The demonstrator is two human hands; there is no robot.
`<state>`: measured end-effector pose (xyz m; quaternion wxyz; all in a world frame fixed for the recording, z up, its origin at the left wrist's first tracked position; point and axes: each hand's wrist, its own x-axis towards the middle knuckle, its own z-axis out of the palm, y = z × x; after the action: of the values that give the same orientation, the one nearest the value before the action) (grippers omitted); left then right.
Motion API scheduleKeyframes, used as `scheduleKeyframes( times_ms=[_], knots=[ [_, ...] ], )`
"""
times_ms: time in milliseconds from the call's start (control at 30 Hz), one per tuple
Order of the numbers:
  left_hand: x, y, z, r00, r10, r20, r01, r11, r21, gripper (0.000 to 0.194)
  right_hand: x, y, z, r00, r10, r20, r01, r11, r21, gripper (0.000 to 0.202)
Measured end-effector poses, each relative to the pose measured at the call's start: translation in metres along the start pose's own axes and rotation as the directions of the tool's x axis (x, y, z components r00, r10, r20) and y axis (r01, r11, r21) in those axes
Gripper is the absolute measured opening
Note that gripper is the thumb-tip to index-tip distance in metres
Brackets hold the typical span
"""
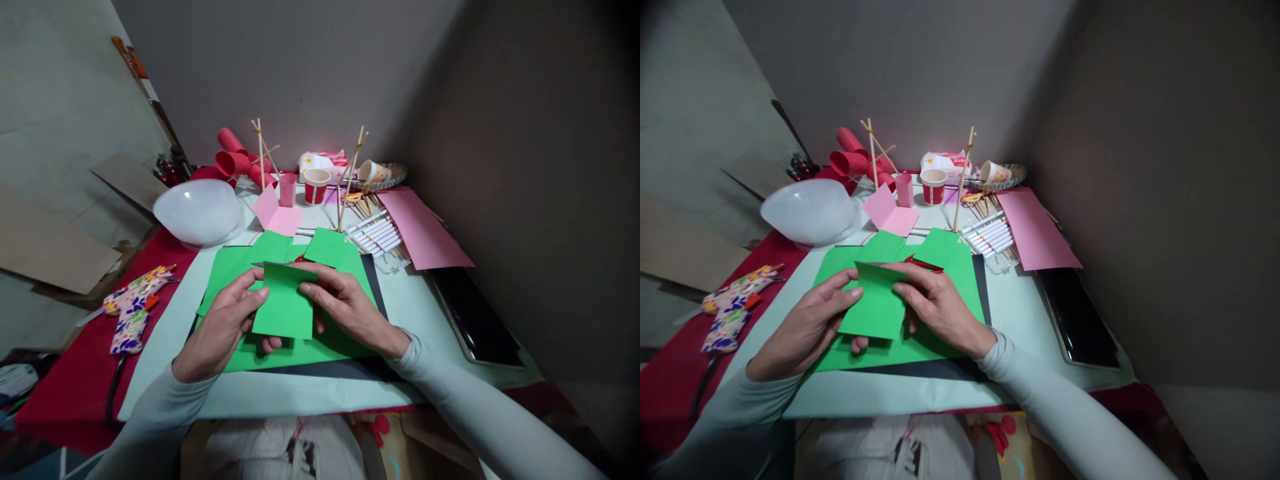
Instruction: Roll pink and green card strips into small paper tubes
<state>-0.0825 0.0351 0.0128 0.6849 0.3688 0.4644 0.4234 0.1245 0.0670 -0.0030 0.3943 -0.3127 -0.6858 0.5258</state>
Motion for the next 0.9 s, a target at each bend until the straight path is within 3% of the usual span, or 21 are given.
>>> scheduleKeyframes(
  times_ms=[33,100,200,400,533,700,900],
  knots=[
    [0.0,0.001,-0.001,1.0,-0.013,0.007,0.013,1.0,-0.012,0.049,-0.001,0.0,-0.001,0.994,-0.113,0.003,0.112,0.988,-0.103,0.032],
    [0.0,0.001,-0.002,0.999,-0.031,0.02,0.032,0.999,-0.027,0.038,-0.003,0.0,-0.002,0.934,-0.355,0.036,0.349,0.889,-0.298,0.039],
    [0.001,0.0,-0.005,0.999,-0.038,0.031,0.04,0.997,-0.058,0.025,-0.005,0.002,-0.002,0.851,-0.517,0.093,0.502,0.749,-0.432,0.049],
    [-0.001,0.0,-0.007,0.997,-0.012,0.079,0.023,0.99,-0.138,0.025,-0.009,0.006,-0.001,0.835,-0.542,0.093,0.506,0.691,-0.516,0.049],
    [-0.008,0.002,-0.004,0.993,0.072,0.089,-0.056,0.983,-0.177,0.041,-0.009,0.005,0.0,0.828,-0.557,0.067,0.491,0.662,-0.567,0.047],
    [-0.015,0.002,0.003,0.989,0.143,0.023,-0.138,0.981,-0.136,0.075,-0.009,0.004,0.0,0.828,-0.56,0.037,0.469,0.654,-0.594,0.04],
    [-0.012,-0.003,-0.003,0.984,0.149,-0.095,-0.145,0.988,0.042,0.036,-0.014,0.004,0.002,0.84,-0.538,0.072,0.469,0.653,-0.594,0.045]
  ],
)
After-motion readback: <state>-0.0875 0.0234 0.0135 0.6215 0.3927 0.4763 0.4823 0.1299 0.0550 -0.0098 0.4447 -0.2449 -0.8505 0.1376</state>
